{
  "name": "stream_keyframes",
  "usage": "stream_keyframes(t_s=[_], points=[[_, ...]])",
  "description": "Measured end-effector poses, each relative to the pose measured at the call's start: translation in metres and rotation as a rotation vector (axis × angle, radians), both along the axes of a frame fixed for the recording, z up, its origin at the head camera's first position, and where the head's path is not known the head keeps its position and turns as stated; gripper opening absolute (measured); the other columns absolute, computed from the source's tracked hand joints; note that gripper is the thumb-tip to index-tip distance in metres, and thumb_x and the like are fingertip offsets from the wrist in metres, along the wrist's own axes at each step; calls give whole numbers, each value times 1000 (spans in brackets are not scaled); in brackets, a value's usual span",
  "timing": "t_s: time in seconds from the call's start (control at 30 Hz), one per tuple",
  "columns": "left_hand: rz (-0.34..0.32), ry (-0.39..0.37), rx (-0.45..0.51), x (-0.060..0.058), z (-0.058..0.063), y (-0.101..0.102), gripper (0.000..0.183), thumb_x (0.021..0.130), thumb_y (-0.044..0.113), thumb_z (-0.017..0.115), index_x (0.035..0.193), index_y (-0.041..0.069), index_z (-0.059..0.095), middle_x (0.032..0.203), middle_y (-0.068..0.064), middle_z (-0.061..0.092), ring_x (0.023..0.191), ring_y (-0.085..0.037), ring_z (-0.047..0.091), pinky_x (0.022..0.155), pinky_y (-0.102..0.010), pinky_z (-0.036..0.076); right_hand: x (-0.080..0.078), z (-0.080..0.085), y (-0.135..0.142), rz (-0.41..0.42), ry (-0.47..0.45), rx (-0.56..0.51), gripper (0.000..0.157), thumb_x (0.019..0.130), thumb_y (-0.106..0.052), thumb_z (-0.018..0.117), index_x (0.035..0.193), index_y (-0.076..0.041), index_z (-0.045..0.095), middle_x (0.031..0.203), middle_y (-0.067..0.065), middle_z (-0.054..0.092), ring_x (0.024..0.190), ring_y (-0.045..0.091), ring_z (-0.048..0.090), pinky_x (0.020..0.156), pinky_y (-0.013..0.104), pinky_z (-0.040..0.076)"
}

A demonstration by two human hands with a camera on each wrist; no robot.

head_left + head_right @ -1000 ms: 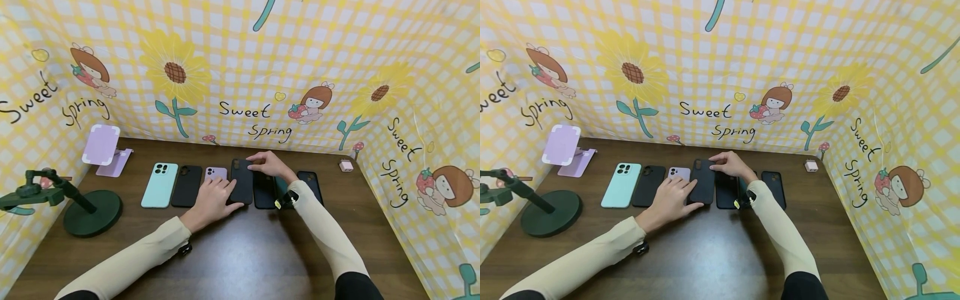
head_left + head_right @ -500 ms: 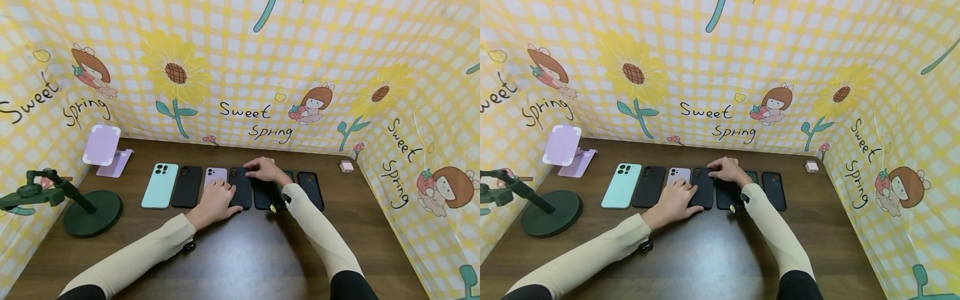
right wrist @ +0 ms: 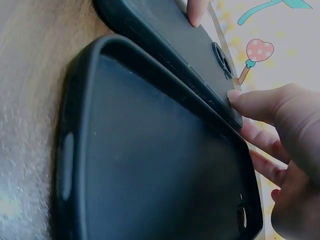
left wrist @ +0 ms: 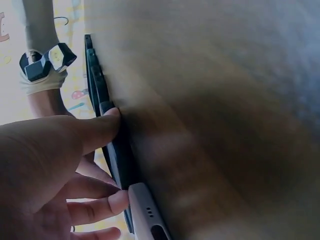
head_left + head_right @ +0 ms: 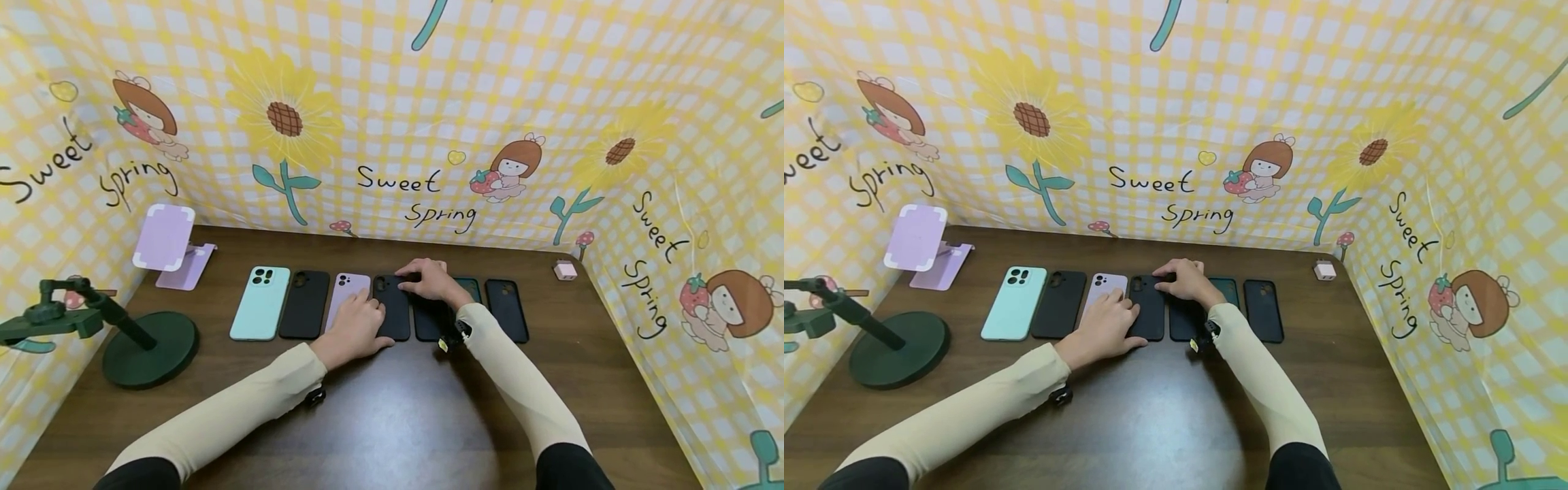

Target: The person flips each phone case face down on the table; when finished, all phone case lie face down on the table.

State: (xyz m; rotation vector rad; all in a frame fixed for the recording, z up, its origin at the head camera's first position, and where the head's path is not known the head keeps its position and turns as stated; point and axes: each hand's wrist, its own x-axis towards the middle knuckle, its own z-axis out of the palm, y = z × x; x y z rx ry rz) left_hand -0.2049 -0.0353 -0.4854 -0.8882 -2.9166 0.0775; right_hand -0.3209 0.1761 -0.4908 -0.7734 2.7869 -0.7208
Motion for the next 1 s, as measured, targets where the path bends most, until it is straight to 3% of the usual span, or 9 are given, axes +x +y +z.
stream_keyframes(t_s=[0.13,0.23,0.37,0.5,0.73,0.87,1.0], points=[[6,-44,19,0,3,3,74,86,68,71,127,6,72,120,-13,72,116,-33,57,96,-44,51,0,1,10,24,7,-28,30,100,-31,69,128,-23,74,131,2,70,123,25,62,99,50,28],[1,-118,98,2,7,6,73,87,66,72,136,11,67,123,-12,68,114,-31,54,96,-45,50,-1,5,28,29,18,-45,28,103,-24,64,129,-19,73,135,5,69,128,28,61,107,57,29],[-32,-236,262,5,11,12,67,89,56,74,142,16,63,122,-10,66,109,-28,53,93,-44,48,-1,10,59,-2,0,-51,28,102,-10,62,128,-14,73,136,9,68,131,34,59,117,69,21],[-52,-294,341,7,11,23,61,90,50,76,141,18,64,122,-9,66,108,-27,53,89,-43,46,-2,11,83,-22,-60,-23,31,101,-7,63,129,-15,73,138,9,68,135,35,56,119,76,10],[-92,-254,319,5,5,47,51,89,48,77,133,22,70,114,-6,67,104,-25,47,87,-39,41,-3,11,94,7,-103,21,29,100,-10,65,125,-16,76,139,7,68,139,34,54,117,79,5],[-107,-190,287,3,1,56,37,87,44,81,116,23,78,106,-4,69,97,-23,44,86,-38,41,-6,13,87,2,-102,47,26,99,-9,65,120,-17,79,138,4,69,137,32,56,119,70,14],[-125,-124,249,0,-1,61,16,87,37,82,95,24,79,96,-1,72,94,-21,44,85,-37,43,-7,15,81,1,-90,81,24,99,-8,65,114,-17,81,136,2,70,135,29,58,112,59,23]])
